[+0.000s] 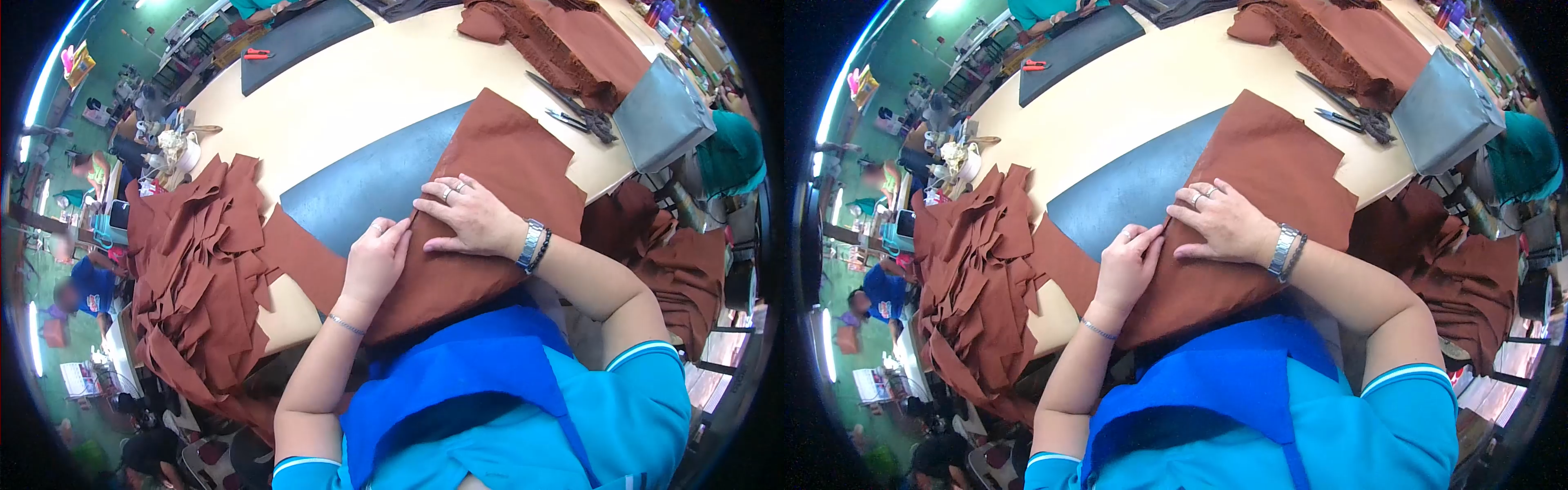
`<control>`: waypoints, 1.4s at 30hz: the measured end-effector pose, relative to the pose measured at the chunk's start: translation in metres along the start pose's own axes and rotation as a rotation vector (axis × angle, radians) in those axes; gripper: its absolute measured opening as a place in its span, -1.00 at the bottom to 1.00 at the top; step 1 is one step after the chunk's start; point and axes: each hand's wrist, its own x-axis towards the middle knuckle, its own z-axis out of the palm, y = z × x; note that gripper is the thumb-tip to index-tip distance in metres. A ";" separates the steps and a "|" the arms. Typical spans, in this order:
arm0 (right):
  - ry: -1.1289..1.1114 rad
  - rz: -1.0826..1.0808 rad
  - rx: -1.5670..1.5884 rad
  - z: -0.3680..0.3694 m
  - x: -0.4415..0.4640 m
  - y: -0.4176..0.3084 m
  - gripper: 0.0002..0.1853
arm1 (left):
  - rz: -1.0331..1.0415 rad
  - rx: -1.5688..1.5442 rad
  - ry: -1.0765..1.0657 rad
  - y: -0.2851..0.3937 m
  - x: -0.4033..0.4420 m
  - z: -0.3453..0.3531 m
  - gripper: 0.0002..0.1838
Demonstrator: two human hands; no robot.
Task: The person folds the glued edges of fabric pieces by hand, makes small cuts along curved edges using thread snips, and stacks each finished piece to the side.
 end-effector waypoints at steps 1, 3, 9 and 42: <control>0.001 0.001 -0.001 -0.001 -0.001 0.001 -0.24 | 0.003 -0.011 -0.014 -0.001 -0.006 -0.006 -0.83; -0.019 0.009 -0.006 -0.002 0.000 -0.002 -0.20 | -0.038 -0.012 -0.034 0.002 -0.018 -0.017 -0.83; -0.114 0.077 -0.141 -0.018 -0.003 -0.015 -0.12 | 0.004 0.039 0.020 0.002 -0.031 -0.019 -0.86; -0.332 -0.046 0.001 -0.017 0.012 -0.078 -0.16 | 0.140 0.426 -0.235 -0.027 -0.058 -0.074 -0.77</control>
